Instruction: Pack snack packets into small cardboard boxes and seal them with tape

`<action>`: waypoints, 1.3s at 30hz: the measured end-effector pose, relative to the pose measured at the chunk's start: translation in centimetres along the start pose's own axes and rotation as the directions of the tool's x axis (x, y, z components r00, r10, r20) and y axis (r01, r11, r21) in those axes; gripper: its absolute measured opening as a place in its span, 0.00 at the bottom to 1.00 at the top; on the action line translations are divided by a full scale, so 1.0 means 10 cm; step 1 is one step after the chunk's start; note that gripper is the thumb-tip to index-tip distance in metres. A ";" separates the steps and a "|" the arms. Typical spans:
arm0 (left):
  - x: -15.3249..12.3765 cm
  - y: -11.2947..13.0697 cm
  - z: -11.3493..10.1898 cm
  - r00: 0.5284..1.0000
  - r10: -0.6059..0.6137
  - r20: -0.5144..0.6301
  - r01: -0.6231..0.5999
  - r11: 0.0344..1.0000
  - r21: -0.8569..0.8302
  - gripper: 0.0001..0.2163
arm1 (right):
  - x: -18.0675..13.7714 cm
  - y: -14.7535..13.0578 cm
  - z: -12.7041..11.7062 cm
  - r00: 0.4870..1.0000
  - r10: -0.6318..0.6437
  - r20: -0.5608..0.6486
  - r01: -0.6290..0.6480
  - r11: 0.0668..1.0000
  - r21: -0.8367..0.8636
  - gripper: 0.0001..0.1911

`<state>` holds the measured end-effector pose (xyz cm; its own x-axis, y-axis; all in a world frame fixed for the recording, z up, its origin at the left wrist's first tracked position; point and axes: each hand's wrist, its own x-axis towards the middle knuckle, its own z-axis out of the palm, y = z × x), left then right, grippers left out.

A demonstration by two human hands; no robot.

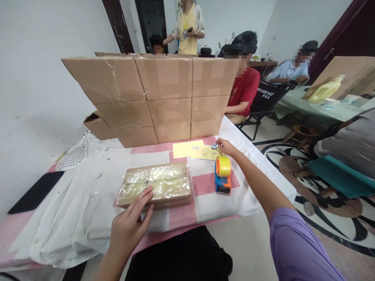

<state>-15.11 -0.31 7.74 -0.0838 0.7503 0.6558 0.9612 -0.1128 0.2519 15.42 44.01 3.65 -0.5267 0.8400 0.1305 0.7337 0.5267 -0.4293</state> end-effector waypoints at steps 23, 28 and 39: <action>0.05 0.03 -0.02 0.999 -0.011 0.033 0.011 1.000 0.001 0.16 | -0.15 -0.10 0.00 0.996 0.026 0.087 -0.036 0.993 0.115 0.10; 0.06 0.01 0.00 1.000 0.007 0.026 -0.006 1.000 -0.009 0.16 | -0.13 -0.07 0.03 0.996 0.000 0.094 -0.008 0.996 0.085 0.10; 0.04 0.01 0.01 1.000 0.006 0.013 -0.006 1.000 0.001 0.16 | -0.21 -0.23 -0.15 0.990 -0.005 -0.143 0.035 0.977 0.210 0.09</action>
<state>-15.06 0.09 7.94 -0.0745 0.7579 0.6481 0.9618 -0.1170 0.2474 15.48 41.19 5.66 -0.4637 0.8473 0.2590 0.6083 0.5170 -0.6023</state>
